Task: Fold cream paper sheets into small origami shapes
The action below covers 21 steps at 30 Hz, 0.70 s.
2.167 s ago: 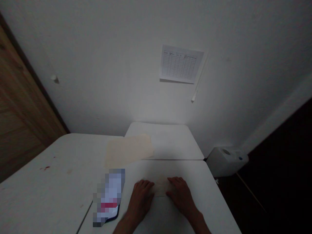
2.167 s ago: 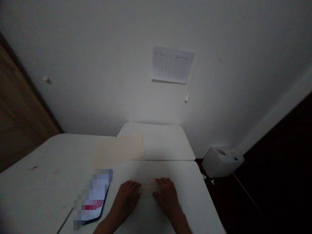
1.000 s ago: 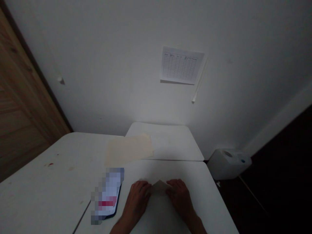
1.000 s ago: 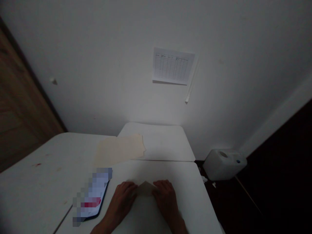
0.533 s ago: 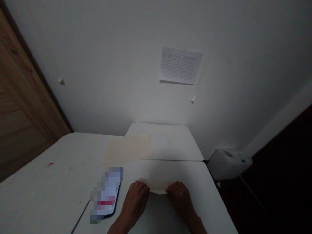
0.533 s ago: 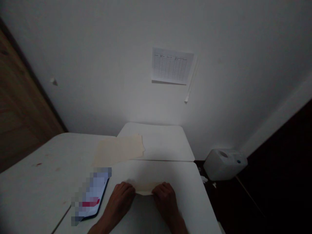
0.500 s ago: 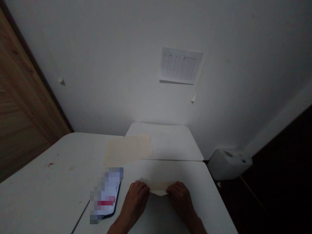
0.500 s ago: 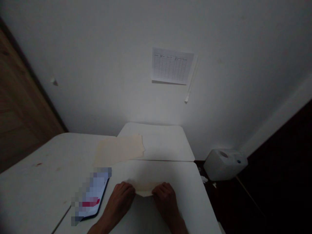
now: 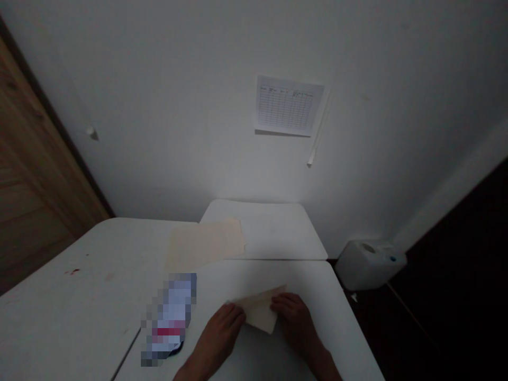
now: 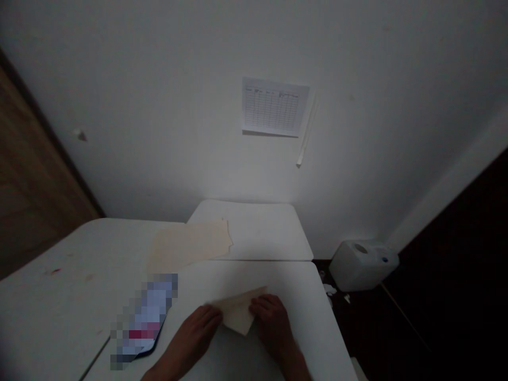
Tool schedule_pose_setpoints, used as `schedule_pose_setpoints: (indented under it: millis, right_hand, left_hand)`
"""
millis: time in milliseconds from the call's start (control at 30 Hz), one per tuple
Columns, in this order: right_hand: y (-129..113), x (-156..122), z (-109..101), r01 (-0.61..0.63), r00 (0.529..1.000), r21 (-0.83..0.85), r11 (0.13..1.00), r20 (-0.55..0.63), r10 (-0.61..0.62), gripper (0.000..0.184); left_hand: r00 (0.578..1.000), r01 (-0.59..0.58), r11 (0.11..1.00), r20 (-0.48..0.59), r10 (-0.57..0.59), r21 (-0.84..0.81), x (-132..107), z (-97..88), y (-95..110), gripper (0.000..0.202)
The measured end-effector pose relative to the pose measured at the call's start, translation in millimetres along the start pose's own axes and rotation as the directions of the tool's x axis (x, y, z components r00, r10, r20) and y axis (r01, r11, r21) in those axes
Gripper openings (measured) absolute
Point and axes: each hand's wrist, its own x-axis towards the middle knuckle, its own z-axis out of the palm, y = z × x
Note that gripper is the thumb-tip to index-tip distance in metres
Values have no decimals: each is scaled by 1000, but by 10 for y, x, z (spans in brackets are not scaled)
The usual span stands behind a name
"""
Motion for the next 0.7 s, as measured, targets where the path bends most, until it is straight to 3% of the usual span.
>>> schedule_pose_setpoints:
  millis: [133,300,467,700]
  right_hand:
    - [-144,-6,-90,-42,996,43,998,82,39,39]
    - [-321,-31,74,5,997,34,999,72,-7,29]
    - [-296,-48,233,-3,999,8,1000,33,3,22]
    - [-305,-48,225,-12,1000,11,1000,25,12,19]
  left_hand:
    - [998,-48,994,41,44,98,-84,150,14,43]
    - [998,-34,995,61,28,99,-139,287,66,41]
    - [995,36,999,91,-34,-24,-109,148,79,26]
    - [993,93,977,89,-77,-193,-56,-83,65,19]
